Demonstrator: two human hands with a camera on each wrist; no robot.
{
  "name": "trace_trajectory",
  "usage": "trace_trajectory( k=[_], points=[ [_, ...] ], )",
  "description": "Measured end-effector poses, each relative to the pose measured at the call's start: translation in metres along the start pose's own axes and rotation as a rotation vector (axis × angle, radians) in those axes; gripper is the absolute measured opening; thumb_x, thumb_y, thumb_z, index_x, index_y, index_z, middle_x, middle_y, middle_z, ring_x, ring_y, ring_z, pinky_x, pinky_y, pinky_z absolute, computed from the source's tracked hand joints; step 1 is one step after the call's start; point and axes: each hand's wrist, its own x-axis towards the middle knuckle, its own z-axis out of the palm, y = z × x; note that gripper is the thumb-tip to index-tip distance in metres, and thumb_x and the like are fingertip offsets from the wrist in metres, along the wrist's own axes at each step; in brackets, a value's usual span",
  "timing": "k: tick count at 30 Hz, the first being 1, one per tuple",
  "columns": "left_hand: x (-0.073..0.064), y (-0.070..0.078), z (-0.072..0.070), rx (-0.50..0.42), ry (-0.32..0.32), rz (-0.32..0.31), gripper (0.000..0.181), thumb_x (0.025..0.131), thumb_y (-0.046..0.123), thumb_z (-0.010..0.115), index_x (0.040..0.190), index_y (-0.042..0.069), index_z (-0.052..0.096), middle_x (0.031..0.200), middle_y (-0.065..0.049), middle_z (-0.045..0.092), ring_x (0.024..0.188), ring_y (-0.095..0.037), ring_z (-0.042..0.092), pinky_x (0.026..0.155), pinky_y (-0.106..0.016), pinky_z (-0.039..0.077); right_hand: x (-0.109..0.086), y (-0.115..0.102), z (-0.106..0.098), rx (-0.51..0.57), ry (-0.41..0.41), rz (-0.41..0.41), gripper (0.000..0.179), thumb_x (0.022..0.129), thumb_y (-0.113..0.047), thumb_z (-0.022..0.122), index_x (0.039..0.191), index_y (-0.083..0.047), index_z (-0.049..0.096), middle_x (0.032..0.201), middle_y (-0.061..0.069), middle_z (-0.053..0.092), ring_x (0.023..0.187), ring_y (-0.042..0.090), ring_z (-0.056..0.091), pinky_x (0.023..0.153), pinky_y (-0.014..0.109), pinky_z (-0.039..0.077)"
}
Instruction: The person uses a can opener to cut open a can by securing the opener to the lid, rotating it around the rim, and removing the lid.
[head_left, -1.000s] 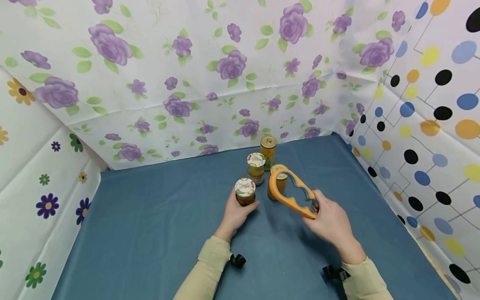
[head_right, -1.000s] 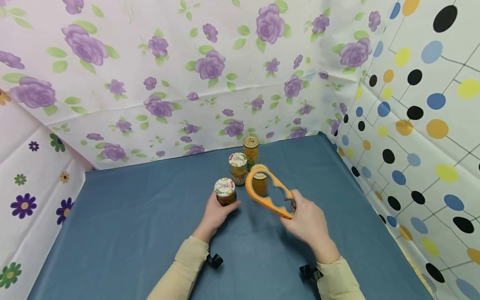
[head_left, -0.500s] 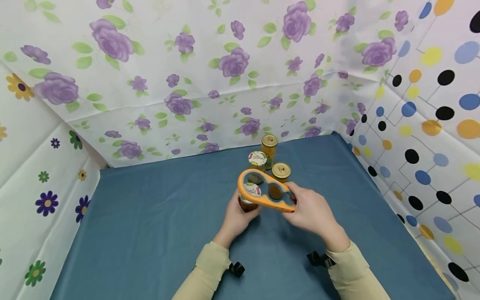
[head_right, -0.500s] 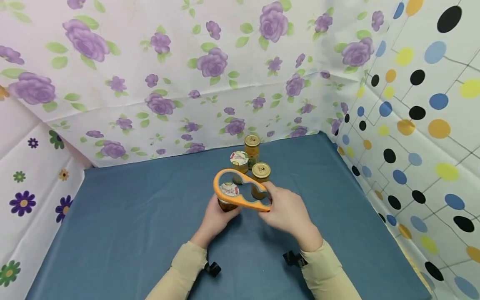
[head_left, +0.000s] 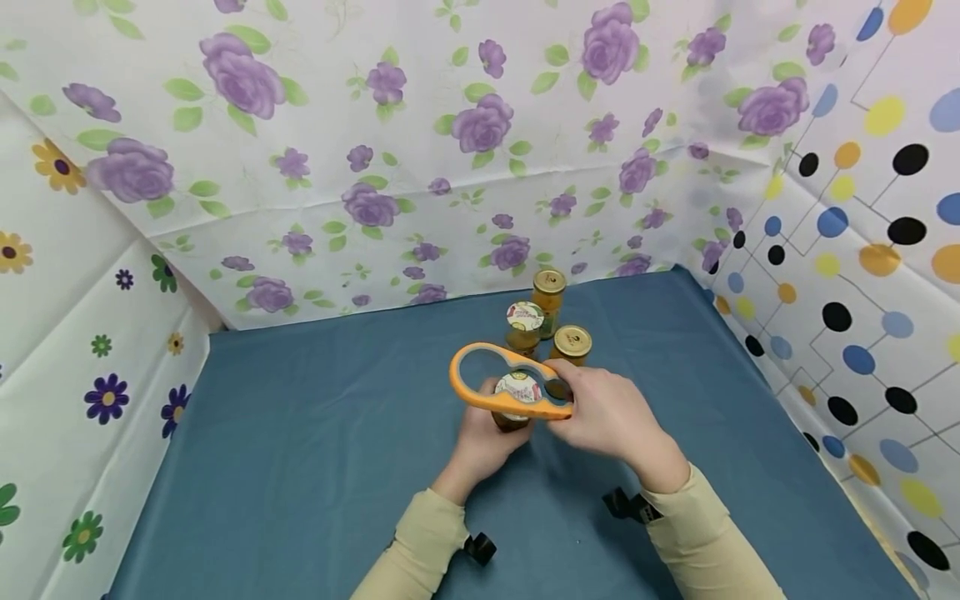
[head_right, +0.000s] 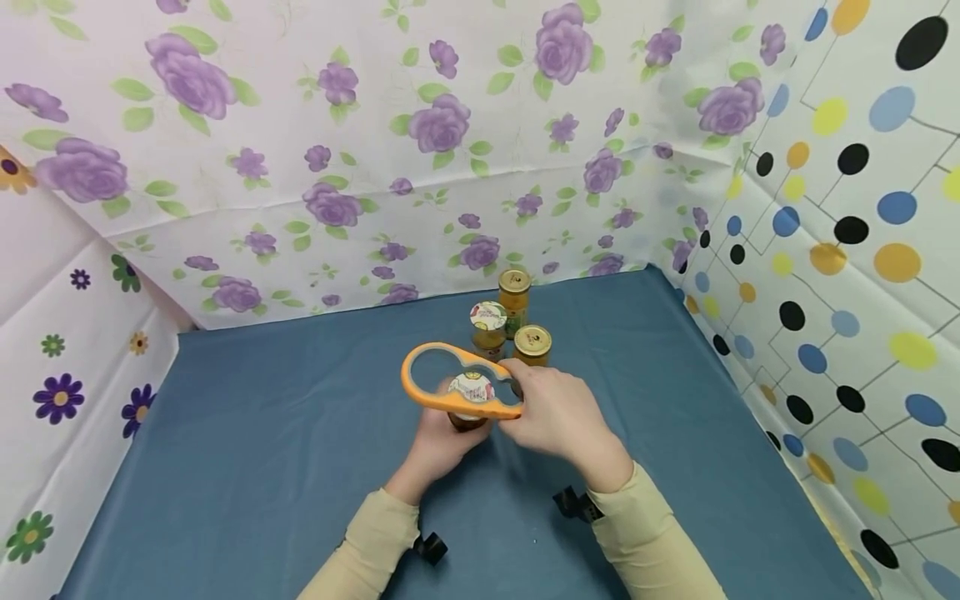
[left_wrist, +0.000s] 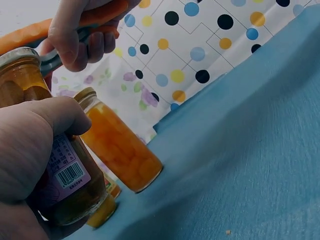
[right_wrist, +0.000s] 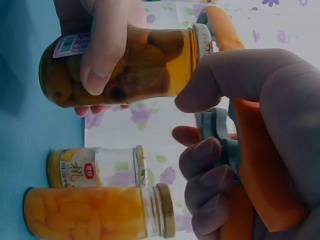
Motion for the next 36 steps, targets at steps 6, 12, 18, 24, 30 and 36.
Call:
trace_trajectory(
  k=[6,12,18,24,30,36],
  points=[
    [0.0,0.002,-0.002,0.018,-0.004,-0.013,0.056,0.093,0.01,0.084,0.14,0.01,0.054,0.13,-0.008,0.062,0.117,-0.024,0.063,0.096,-0.045,0.055,0.003,-0.007,-0.002,0.012,-0.041,0.013,0.069,0.087,-0.027,0.083,0.15,-0.014,0.06,0.081,-0.007,0.065,0.057,0.012,0.051,0.051,0.033,0.043],
    [0.0,0.0,-0.004,0.002,-0.014,-0.028,0.058,0.093,0.01,0.084,0.142,0.009,0.053,0.132,-0.01,0.061,0.12,-0.026,0.062,0.1,-0.048,0.054,0.003,-0.013,-0.001,0.014,-0.105,0.038,0.077,0.087,-0.031,0.082,0.155,-0.01,0.054,0.076,-0.006,0.061,0.054,0.013,0.05,0.049,0.033,0.041],
    [0.002,-0.001,-0.009,-0.049,-0.017,-0.048,0.059,0.092,0.012,0.087,0.141,0.009,0.054,0.132,-0.009,0.062,0.119,-0.024,0.062,0.099,-0.047,0.054,0.005,-0.014,-0.004,0.136,-0.177,0.051,0.076,0.104,-0.06,0.062,0.162,-0.013,0.047,0.079,-0.005,0.062,0.061,0.013,0.056,0.059,0.037,0.047],
    [0.006,0.0,-0.017,-0.074,-0.008,-0.064,0.057,0.091,0.004,0.085,0.14,0.007,0.055,0.131,-0.01,0.062,0.117,-0.026,0.062,0.098,-0.049,0.053,0.012,-0.016,-0.003,0.275,-0.219,0.108,0.054,0.117,-0.044,0.036,0.164,-0.021,0.045,0.069,-0.001,0.055,0.055,0.018,0.048,0.058,0.038,0.042],
    [0.004,0.003,-0.024,-0.038,-0.009,-0.079,0.055,0.091,0.003,0.086,0.137,0.007,0.056,0.131,-0.011,0.063,0.119,-0.028,0.061,0.098,-0.051,0.052,0.022,-0.025,0.004,0.366,-0.355,0.181,0.058,0.108,-0.023,0.046,0.165,-0.018,0.038,0.061,0.005,0.053,0.039,0.02,0.039,0.042,0.036,0.037],
    [0.005,-0.005,-0.028,0.009,0.002,-0.063,0.055,0.093,0.011,0.087,0.138,0.011,0.056,0.132,-0.009,0.062,0.122,-0.025,0.061,0.099,-0.049,0.053,0.04,-0.027,0.002,0.238,-0.472,0.14,0.073,0.105,-0.026,0.048,0.171,-0.011,0.02,0.066,0.007,0.061,0.044,0.021,0.049,0.045,0.035,0.039]
  ],
)
